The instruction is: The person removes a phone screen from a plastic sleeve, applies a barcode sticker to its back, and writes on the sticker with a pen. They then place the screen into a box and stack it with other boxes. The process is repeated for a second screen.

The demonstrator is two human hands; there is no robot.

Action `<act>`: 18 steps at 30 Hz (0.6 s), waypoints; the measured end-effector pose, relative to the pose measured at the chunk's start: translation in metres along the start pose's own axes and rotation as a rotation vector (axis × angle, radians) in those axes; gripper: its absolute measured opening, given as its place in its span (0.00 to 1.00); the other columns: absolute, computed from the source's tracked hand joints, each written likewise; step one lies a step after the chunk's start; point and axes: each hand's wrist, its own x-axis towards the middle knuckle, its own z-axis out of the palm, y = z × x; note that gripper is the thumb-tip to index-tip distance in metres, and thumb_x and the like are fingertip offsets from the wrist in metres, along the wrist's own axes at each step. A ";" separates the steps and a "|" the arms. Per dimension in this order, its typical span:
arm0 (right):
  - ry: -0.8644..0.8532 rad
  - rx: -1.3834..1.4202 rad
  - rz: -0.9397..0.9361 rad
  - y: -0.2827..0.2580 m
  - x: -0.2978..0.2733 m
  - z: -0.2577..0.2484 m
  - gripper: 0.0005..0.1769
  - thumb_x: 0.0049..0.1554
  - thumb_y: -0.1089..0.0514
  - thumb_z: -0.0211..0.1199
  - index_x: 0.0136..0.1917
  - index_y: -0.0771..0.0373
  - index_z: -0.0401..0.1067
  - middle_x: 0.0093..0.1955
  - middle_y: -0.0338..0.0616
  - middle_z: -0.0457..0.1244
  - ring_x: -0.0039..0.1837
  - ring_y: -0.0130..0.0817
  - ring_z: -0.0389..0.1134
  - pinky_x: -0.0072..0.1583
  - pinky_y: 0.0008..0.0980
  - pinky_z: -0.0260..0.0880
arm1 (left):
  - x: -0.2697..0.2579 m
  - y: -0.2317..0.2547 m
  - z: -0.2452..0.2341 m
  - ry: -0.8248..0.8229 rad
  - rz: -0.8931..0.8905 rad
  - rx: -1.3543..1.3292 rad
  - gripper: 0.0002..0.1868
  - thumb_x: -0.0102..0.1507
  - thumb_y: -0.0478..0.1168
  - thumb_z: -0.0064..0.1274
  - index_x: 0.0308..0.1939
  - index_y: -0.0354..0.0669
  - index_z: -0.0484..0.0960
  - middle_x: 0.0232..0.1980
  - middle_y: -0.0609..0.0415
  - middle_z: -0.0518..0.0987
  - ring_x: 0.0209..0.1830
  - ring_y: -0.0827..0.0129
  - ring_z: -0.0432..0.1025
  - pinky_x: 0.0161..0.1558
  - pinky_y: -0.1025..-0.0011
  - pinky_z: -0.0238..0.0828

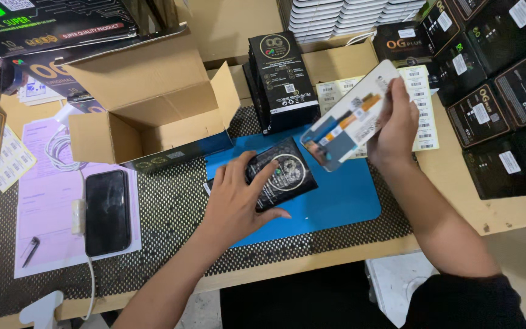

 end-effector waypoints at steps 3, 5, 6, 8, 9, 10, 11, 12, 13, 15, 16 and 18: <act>0.149 0.142 -0.080 -0.007 -0.009 0.008 0.17 0.64 0.41 0.60 0.48 0.54 0.65 0.45 0.33 0.62 0.55 0.25 0.73 0.65 0.25 0.73 | 0.004 0.004 -0.005 -0.135 0.046 0.065 0.54 0.49 0.74 0.62 0.72 0.52 0.69 0.63 0.34 0.69 0.62 0.41 0.69 0.58 0.48 0.63; 0.092 0.188 -0.171 0.001 -0.012 0.009 0.18 0.65 0.47 0.63 0.43 0.60 0.62 0.42 0.37 0.60 0.51 0.28 0.70 0.63 0.29 0.73 | 0.008 0.009 -0.013 -0.182 0.068 -0.066 0.52 0.50 0.76 0.58 0.67 0.46 0.74 0.69 0.31 0.66 0.75 0.36 0.57 0.71 0.33 0.45; 0.092 0.186 -0.165 0.009 -0.014 0.004 0.18 0.65 0.47 0.63 0.43 0.60 0.62 0.42 0.37 0.60 0.51 0.28 0.70 0.63 0.29 0.73 | 0.007 0.011 -0.009 -0.187 0.063 -0.069 0.52 0.50 0.76 0.58 0.67 0.46 0.74 0.69 0.31 0.66 0.75 0.36 0.57 0.71 0.33 0.45; -0.211 0.007 -0.251 0.026 -0.018 -0.003 0.15 0.71 0.55 0.54 0.41 0.60 0.66 0.37 0.35 0.59 0.45 0.25 0.70 0.56 0.25 0.72 | 0.005 0.016 0.000 -0.073 -0.010 -0.635 0.36 0.71 0.64 0.28 0.72 0.43 0.68 0.66 0.36 0.67 0.72 0.40 0.61 0.72 0.37 0.49; -0.214 0.006 -0.245 0.029 -0.021 -0.005 0.15 0.71 0.55 0.54 0.41 0.60 0.66 0.37 0.35 0.59 0.45 0.25 0.70 0.56 0.25 0.72 | 0.008 0.022 -0.004 -0.074 -0.017 -0.635 0.36 0.71 0.64 0.28 0.72 0.43 0.68 0.66 0.36 0.67 0.72 0.40 0.61 0.72 0.37 0.49; -0.352 -0.122 -0.289 0.032 -0.025 -0.007 0.19 0.71 0.54 0.52 0.37 0.59 0.64 0.32 0.36 0.55 0.37 0.25 0.62 0.48 0.27 0.66 | 0.011 0.028 -0.009 -0.073 -0.077 -0.875 0.31 0.71 0.56 0.32 0.69 0.40 0.70 0.55 0.38 0.75 0.57 0.42 0.71 0.58 0.44 0.64; -0.491 -0.250 -0.332 0.035 -0.029 -0.008 0.23 0.71 0.54 0.51 0.33 0.58 0.63 0.27 0.36 0.50 0.30 0.26 0.55 0.40 0.28 0.61 | 0.014 0.035 -0.014 -0.069 -0.139 -1.115 0.25 0.71 0.49 0.35 0.67 0.38 0.72 0.44 0.39 0.84 0.41 0.44 0.82 0.44 0.51 0.79; -0.492 -0.249 -0.326 0.039 -0.035 -0.007 0.23 0.71 0.54 0.51 0.33 0.58 0.63 0.27 0.36 0.50 0.30 0.26 0.55 0.40 0.28 0.61 | 0.007 0.033 -0.004 -0.071 -0.146 -1.115 0.25 0.71 0.49 0.35 0.67 0.38 0.72 0.44 0.39 0.84 0.41 0.44 0.82 0.44 0.51 0.79; -0.519 -0.254 -0.325 0.042 -0.040 -0.005 0.23 0.70 0.55 0.52 0.32 0.57 0.64 0.25 0.36 0.51 0.28 0.24 0.54 0.39 0.26 0.60 | 0.000 0.033 0.006 -0.093 -0.171 -1.118 0.14 0.70 0.43 0.43 0.54 0.41 0.77 0.31 0.48 0.81 0.29 0.55 0.78 0.33 0.62 0.73; -0.548 -0.259 -0.329 0.043 -0.044 -0.003 0.23 0.70 0.57 0.53 0.31 0.57 0.65 0.22 0.36 0.52 0.27 0.22 0.53 0.39 0.24 0.58 | 0.000 0.028 0.011 -0.111 -0.193 -1.119 0.05 0.69 0.37 0.50 0.42 0.44 0.82 0.18 0.56 0.77 0.16 0.67 0.74 0.22 0.73 0.67; -0.603 -0.166 -0.296 0.044 -0.047 -0.004 0.17 0.69 0.54 0.52 0.38 0.58 0.67 0.27 0.37 0.56 0.31 0.21 0.55 0.41 0.26 0.62 | 0.002 0.028 0.006 -0.087 -0.213 -1.110 0.06 0.69 0.38 0.49 0.44 0.46 0.82 0.18 0.57 0.78 0.16 0.67 0.76 0.21 0.73 0.69; -0.657 -0.070 -0.260 0.047 -0.049 -0.010 0.14 0.69 0.52 0.52 0.45 0.60 0.69 0.32 0.37 0.59 0.35 0.21 0.58 0.43 0.28 0.66 | 0.006 0.029 -0.003 -0.064 -0.236 -1.101 0.08 0.69 0.39 0.48 0.46 0.48 0.83 0.17 0.58 0.79 0.16 0.67 0.78 0.21 0.74 0.70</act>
